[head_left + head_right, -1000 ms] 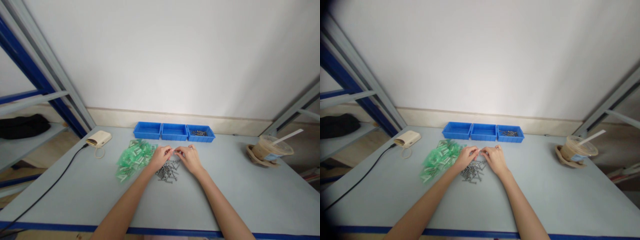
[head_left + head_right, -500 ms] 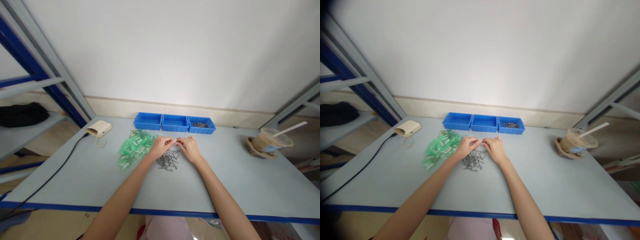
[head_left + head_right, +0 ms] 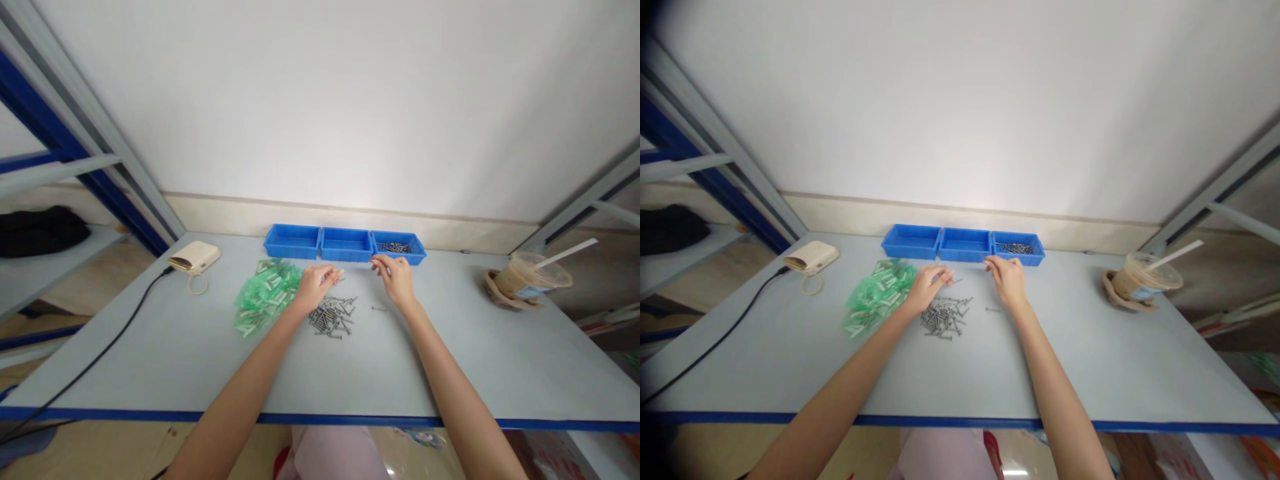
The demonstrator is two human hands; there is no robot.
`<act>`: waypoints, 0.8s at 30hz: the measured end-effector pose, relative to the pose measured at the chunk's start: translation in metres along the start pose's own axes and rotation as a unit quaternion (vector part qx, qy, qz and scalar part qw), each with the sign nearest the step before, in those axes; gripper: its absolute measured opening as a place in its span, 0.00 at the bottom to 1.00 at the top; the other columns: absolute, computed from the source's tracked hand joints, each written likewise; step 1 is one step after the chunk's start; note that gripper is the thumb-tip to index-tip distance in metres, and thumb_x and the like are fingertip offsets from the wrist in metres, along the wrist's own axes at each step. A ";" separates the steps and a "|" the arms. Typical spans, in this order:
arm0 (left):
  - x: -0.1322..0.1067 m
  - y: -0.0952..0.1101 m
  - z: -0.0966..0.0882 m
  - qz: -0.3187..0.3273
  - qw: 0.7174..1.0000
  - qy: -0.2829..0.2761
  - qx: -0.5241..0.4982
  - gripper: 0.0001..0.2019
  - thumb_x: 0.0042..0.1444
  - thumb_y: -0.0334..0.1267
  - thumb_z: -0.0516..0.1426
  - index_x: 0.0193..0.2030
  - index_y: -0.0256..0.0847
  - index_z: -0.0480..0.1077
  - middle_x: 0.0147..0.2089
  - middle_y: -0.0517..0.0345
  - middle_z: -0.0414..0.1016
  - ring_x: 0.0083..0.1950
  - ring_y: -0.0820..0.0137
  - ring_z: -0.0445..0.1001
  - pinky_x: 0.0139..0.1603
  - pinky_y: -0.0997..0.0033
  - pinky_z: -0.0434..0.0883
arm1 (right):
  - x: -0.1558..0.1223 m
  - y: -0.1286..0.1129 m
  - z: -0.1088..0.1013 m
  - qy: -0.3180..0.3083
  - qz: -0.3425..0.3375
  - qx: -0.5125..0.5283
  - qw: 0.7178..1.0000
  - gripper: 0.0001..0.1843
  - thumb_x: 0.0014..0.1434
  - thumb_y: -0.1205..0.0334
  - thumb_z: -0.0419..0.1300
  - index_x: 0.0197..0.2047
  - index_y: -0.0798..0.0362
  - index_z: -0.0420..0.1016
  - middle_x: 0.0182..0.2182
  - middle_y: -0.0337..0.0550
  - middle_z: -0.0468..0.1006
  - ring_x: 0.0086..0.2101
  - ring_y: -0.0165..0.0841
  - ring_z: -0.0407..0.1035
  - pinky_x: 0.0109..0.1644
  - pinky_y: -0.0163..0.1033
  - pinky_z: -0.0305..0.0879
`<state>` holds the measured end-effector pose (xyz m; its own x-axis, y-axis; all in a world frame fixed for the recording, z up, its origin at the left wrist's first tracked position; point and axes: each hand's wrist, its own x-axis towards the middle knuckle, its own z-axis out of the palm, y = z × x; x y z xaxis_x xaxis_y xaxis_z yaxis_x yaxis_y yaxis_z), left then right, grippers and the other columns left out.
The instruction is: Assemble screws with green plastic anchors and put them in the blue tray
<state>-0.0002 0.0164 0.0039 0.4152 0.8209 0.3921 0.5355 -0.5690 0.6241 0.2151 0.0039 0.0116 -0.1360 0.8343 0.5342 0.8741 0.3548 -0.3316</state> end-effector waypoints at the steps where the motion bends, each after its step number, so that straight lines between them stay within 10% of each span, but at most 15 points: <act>1: 0.000 -0.002 0.000 -0.003 0.999 0.013 0.033 0.15 0.59 0.47 0.49 0.32 0.39 0.69 0.32 0.60 0.72 0.38 0.69 0.68 0.43 0.70 0.59 | 0.007 0.013 -0.007 0.019 0.022 -0.014 0.999 0.18 0.64 0.56 0.43 0.41 0.53 0.72 0.32 0.42 0.78 0.29 0.30 0.69 0.41 0.37 0.52; 8: -0.003 -0.014 0.006 -0.010 0.980 -0.042 0.194 0.10 0.52 0.45 0.58 0.38 0.44 0.68 0.43 0.59 0.68 0.48 0.63 0.62 0.46 0.64 0.55 | 0.031 0.079 -0.039 0.093 0.081 -0.117 0.985 0.19 0.59 0.50 0.50 0.48 0.52 0.70 0.50 0.50 0.68 0.45 0.41 0.63 0.43 0.42 0.56; 11: -0.004 -0.012 0.009 0.006 0.978 -0.052 0.200 0.06 0.54 0.41 0.56 0.36 0.43 0.68 0.42 0.59 0.68 0.47 0.65 0.62 0.45 0.65 0.54 | 0.016 0.057 -0.028 0.123 0.087 -0.097 0.984 0.19 0.59 0.51 0.50 0.49 0.52 0.68 0.50 0.50 0.66 0.48 0.40 0.59 0.46 0.43 0.54; 18: -0.004 -0.010 0.006 0.014 0.982 -0.035 0.184 0.05 0.56 0.39 0.54 0.34 0.42 0.68 0.39 0.60 0.71 0.46 0.65 0.63 0.45 0.65 0.53 | -0.020 -0.033 0.009 -0.108 -0.078 0.002 0.991 0.10 0.61 0.57 0.50 0.40 0.49 0.71 0.40 0.42 0.73 0.42 0.34 0.62 0.45 0.41 0.49; 24: 0.000 -0.019 -0.005 -0.022 0.983 0.042 0.179 0.05 0.57 0.39 0.53 0.33 0.42 0.68 0.37 0.62 0.73 0.43 0.66 0.65 0.44 0.66 0.53 | -0.025 -0.054 0.023 -0.162 -0.067 0.037 0.984 0.09 0.57 0.55 0.56 0.40 0.48 0.72 0.41 0.41 0.73 0.42 0.35 0.61 0.43 0.40 0.46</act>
<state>-0.0135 0.0276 -0.0044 0.3311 0.8377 0.4343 0.7819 -0.5012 0.3707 0.1610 -0.0263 -0.0018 -0.3991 0.8648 0.3047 0.8037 0.4899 -0.3377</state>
